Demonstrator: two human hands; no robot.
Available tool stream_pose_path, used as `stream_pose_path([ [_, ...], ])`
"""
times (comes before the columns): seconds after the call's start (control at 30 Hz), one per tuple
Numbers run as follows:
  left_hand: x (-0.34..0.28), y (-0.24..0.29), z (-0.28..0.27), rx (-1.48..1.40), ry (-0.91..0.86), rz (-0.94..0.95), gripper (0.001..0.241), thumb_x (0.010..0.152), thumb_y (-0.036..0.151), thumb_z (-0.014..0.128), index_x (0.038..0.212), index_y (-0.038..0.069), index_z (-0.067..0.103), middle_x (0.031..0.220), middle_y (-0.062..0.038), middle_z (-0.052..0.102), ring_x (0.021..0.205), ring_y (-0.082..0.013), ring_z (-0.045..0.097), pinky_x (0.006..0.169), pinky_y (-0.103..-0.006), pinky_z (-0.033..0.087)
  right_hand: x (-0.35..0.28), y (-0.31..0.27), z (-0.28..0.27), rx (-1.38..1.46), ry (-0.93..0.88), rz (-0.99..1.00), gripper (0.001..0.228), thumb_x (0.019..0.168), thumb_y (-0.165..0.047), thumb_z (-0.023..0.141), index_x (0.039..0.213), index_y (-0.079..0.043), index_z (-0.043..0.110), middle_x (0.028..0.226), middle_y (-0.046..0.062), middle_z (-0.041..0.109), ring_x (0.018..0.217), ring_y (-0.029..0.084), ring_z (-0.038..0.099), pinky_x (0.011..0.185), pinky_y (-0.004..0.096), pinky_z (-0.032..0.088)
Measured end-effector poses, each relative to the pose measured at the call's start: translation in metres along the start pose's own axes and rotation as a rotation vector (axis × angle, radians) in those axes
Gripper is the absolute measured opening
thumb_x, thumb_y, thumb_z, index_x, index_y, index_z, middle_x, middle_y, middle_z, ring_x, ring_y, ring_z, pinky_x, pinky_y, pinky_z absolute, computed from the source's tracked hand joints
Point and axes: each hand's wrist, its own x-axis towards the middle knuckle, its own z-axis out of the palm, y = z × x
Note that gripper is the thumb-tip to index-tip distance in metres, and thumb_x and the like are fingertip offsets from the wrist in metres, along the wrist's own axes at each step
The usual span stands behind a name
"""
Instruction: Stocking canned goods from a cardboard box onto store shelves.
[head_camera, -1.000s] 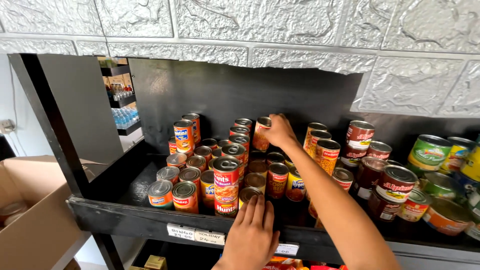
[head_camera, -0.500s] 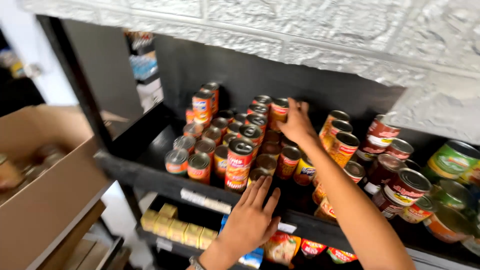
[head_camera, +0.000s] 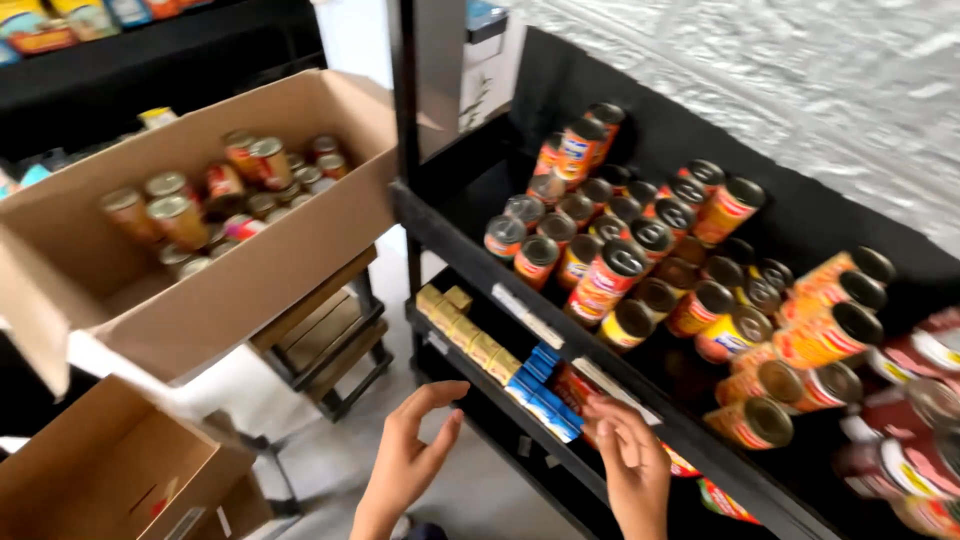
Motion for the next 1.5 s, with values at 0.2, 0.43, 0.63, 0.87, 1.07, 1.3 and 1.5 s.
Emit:
stream_pose_path([
  [0.2, 0.008, -0.015, -0.053, 0.032, 0.149, -0.066, 0.023, 0.092, 0.008, 0.065, 0.113, 0.002, 0.073, 0.111, -0.008, 0.080, 0.108, -0.0197, 0.075, 0.096, -0.0321, 0.054, 0.027, 0.016, 0.071, 0.077, -0.181, 0.184, 0.023, 0.100, -0.006, 0.060, 0.119, 0.005, 0.067, 0.121, 0.015, 0.070, 0.110, 0.021, 0.068, 0.093, 0.035, 0.056],
  [0.43, 0.030, -0.029, -0.143, 0.117, 0.289, -0.102, 0.024, 0.093, 0.008, 0.065, 0.115, 0.002, 0.072, 0.110, -0.007, 0.079, 0.106, -0.0177, 0.074, 0.096, -0.0325, 0.054, 0.081, 0.018, 0.193, 0.021, -0.442, 0.162, 0.023, 0.098, -0.008, 0.062, 0.118, 0.002, 0.068, 0.117, 0.009, 0.073, 0.107, 0.017, 0.069, 0.096, 0.031, 0.054],
  [0.63, 0.020, -0.038, -0.226, 0.261, 0.517, -0.150, 0.026, 0.091, 0.008, 0.070, 0.116, 0.003, 0.071, 0.111, -0.009, 0.077, 0.105, -0.0206, 0.073, 0.095, -0.0326, 0.055, 0.106, 0.002, 0.314, -0.082, -0.770, 0.142, 0.021, 0.097, -0.009, 0.065, 0.116, -0.001, 0.071, 0.113, 0.008, 0.073, 0.106, 0.016, 0.071, 0.095, 0.030, 0.056],
  [0.87, -0.027, -0.036, -0.259, 0.398, 0.747, -0.248, 0.027, 0.091, 0.006, 0.071, 0.117, 0.004, 0.069, 0.115, -0.010, 0.074, 0.108, -0.0248, 0.073, 0.094, -0.0342, 0.056, 0.114, 0.026, 0.402, -0.066, -1.120, 0.045, 0.022, 0.096, -0.007, 0.067, 0.117, -0.001, 0.070, 0.116, 0.009, 0.073, 0.111, 0.018, 0.069, 0.101, 0.030, 0.053],
  [1.07, -0.050, -0.051, -0.256, 0.492, 0.757, -0.417, 0.039, 0.091, 0.008, 0.075, 0.127, 0.004, 0.063, 0.121, -0.013, 0.070, 0.111, -0.0317, 0.069, 0.094, -0.0371, 0.056, 0.115, 0.047, 0.436, -0.152, -1.342, -0.028, 0.026, 0.094, -0.010, 0.072, 0.118, -0.003, 0.069, 0.119, 0.010, 0.073, 0.116, 0.022, 0.068, 0.105, 0.032, 0.050],
  [1.3, -0.066, -0.076, -0.241, 0.521, 0.683, -0.516, 0.053, 0.090, 0.009, 0.077, 0.138, 0.003, 0.056, 0.132, -0.017, 0.065, 0.122, -0.0352, 0.065, 0.103, -0.0394, 0.053, 0.108, 0.082, 0.429, -0.210, -1.515, 0.106, 0.031, 0.093, -0.011, 0.073, 0.123, -0.003, 0.069, 0.125, 0.011, 0.069, 0.115, 0.022, 0.066, 0.102, 0.032, 0.052],
  [1.5, -0.070, -0.092, -0.231, 0.448, 0.587, -0.616, 0.053, 0.089, 0.010, 0.077, 0.137, 0.003, 0.056, 0.132, -0.017, 0.065, 0.122, -0.0357, 0.065, 0.102, -0.0402, 0.053, 0.097, 0.102, 0.408, -0.200, -1.515, 0.290, 0.033, 0.092, -0.009, 0.073, 0.125, -0.005, 0.068, 0.124, 0.009, 0.069, 0.111, 0.020, 0.066, 0.099, 0.031, 0.053],
])
